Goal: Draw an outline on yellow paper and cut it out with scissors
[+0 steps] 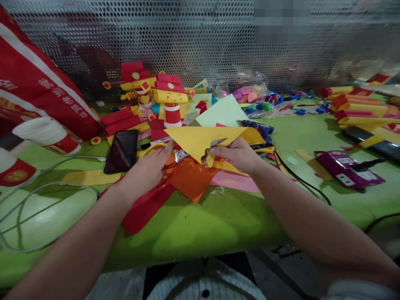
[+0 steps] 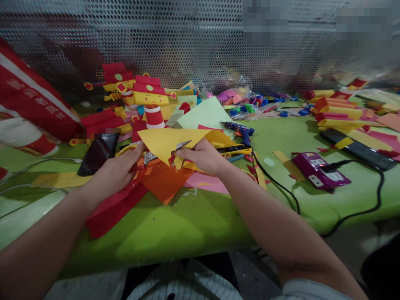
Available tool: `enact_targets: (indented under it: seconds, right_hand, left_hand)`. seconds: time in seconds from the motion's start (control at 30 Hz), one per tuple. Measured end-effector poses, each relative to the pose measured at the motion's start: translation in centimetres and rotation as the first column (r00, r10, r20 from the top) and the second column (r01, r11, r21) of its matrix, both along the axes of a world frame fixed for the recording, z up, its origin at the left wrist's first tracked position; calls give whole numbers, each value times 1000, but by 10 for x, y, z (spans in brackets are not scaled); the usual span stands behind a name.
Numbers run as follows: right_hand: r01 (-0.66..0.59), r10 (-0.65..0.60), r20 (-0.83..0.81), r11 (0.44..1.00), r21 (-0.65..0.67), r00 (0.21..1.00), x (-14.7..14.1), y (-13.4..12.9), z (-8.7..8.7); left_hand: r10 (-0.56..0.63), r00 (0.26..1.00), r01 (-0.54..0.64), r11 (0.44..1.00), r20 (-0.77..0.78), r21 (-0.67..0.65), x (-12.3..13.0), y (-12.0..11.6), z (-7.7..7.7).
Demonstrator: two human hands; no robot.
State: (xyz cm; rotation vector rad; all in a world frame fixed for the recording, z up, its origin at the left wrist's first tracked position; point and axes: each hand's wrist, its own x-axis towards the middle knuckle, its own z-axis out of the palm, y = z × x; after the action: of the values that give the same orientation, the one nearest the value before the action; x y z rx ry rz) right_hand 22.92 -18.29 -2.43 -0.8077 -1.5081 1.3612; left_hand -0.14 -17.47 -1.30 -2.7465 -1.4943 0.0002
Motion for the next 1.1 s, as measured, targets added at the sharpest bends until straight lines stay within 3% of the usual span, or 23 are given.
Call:
enact_targets:
  seconds: [0.47, 0.8, 1.1]
  right_hand:
    - [-11, 6, -57, 997, -78, 998, -2, -1, 0]
    - [-8, 6, -21, 998, -68, 1000, 1, 0, 0]
    - [-24, 28, 43, 997, -70, 999, 2, -1, 3]
  left_hand:
    - [-69, 991, 80, 993, 116, -92, -2, 1, -4]
    - [-52, 998, 50, 996, -26, -71, 0, 0, 3]
    - [-60, 998, 60, 997, -9, -40, -1, -1, 6]
